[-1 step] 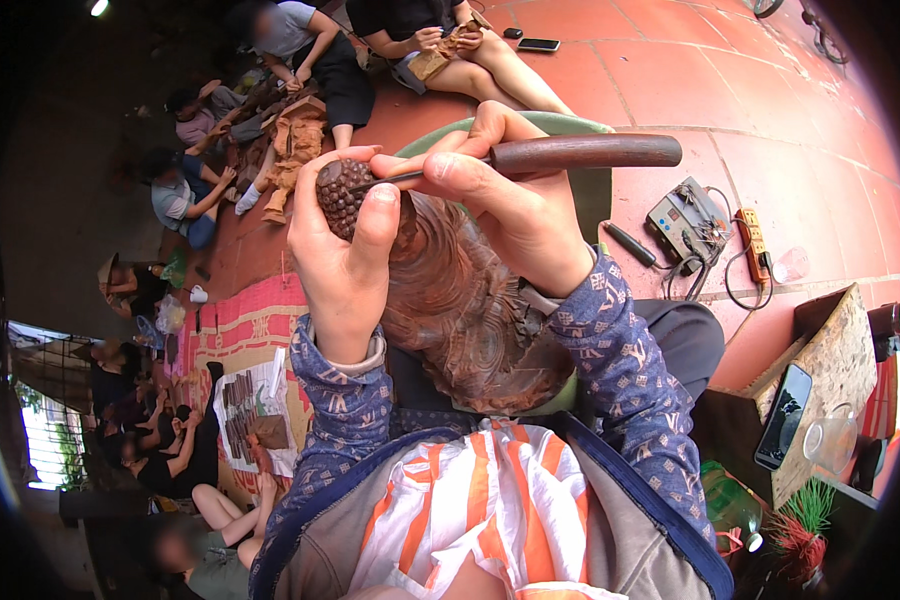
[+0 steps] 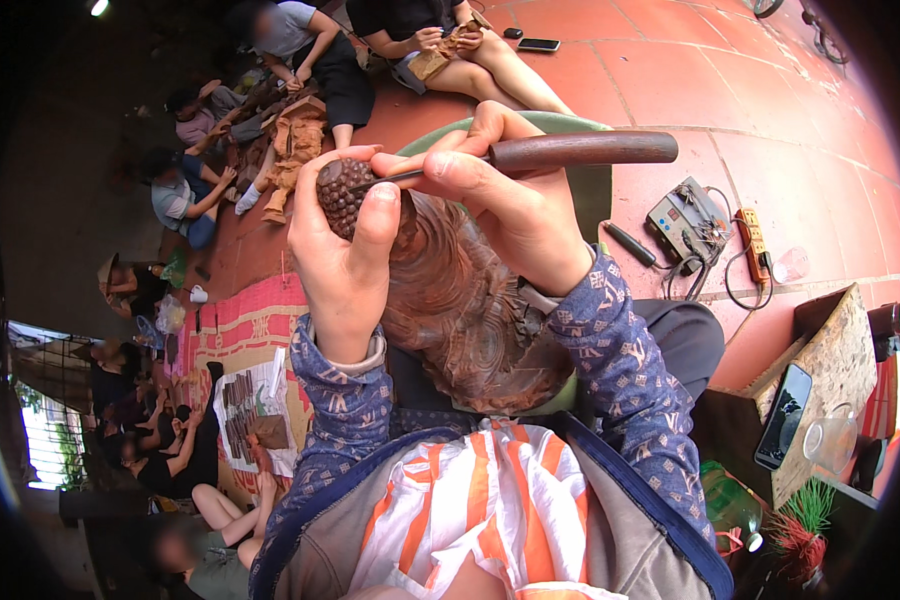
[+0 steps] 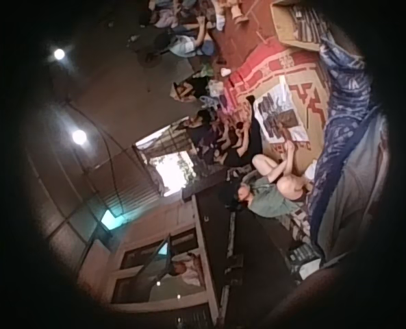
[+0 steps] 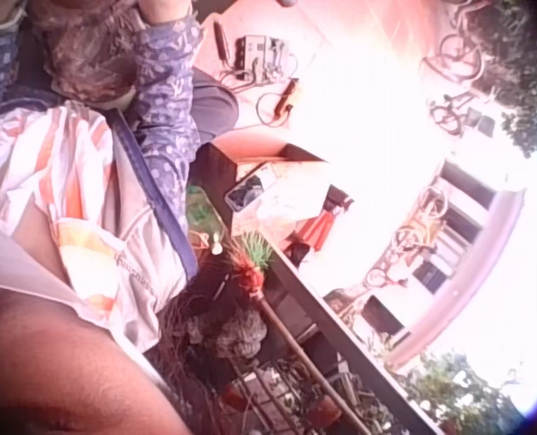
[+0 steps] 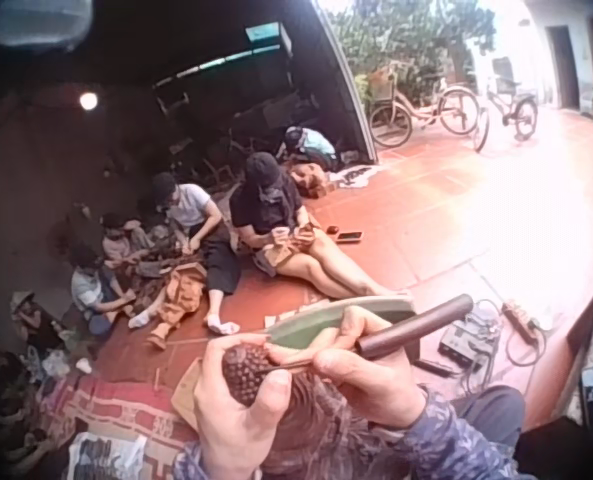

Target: The person carves a wooden Buddha statue using a chisel, focusing on refining the details of the head and hair. They hold the statue with their left hand and use the chisel with their right hand to shape the surface.

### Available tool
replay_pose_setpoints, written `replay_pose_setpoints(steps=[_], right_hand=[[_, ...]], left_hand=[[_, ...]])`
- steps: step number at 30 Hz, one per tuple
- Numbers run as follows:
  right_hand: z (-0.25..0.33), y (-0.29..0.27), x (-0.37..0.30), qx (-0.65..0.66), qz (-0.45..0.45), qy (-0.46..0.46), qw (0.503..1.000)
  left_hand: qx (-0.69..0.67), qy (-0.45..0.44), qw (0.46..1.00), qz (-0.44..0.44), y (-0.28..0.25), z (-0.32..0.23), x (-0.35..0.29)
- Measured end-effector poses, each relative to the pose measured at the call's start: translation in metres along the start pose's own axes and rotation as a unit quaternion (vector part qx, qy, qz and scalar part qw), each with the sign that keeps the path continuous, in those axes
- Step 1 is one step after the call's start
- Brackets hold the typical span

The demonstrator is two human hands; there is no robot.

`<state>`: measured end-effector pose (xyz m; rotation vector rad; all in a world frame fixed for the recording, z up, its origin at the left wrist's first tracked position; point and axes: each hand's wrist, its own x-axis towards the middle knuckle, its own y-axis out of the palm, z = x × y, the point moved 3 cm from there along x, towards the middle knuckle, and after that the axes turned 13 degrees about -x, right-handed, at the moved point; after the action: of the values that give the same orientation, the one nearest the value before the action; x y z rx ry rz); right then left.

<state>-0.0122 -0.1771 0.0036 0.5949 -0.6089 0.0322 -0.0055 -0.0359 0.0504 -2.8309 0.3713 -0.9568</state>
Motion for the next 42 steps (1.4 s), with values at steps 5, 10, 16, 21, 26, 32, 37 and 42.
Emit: replay_pose_setpoints(steps=[5,10,16,21,26,32,37,42], right_hand=[[-0.001,-0.001,0.000,-0.003,0.003,0.001,1.000],[-0.001,0.000,-0.001,-0.021,-0.002,-0.023,0.999],[-0.002,0.006,-0.003,0.005,-0.020,-0.034,0.999],[-0.005,0.009,-0.011,-0.006,-0.045,-0.063,0.997],[-0.005,0.011,-0.012,0.000,-0.049,-0.069,0.996],[-0.003,0.017,-0.023,-0.084,-0.071,-0.098,0.989],[-0.003,0.022,-0.028,-0.088,-0.109,-0.145,0.979],[0.001,0.028,-0.030,-0.126,-0.117,-0.150,0.974]], left_hand=[[0.005,0.014,1.000,-0.001,-0.001,0.002,0.000],[0.001,-0.003,1.000,0.005,-0.001,0.000,0.000],[0.010,0.014,1.000,0.011,-0.004,0.002,0.001],[-0.006,0.011,1.000,0.015,-0.004,0.006,0.000],[-0.029,-0.008,0.999,0.012,-0.004,0.008,-0.001],[-0.010,0.004,1.000,0.023,-0.006,0.009,-0.001],[-0.031,0.002,0.999,0.035,-0.008,0.014,-0.001],[-0.027,0.013,0.999,0.045,-0.008,0.012,0.000]])
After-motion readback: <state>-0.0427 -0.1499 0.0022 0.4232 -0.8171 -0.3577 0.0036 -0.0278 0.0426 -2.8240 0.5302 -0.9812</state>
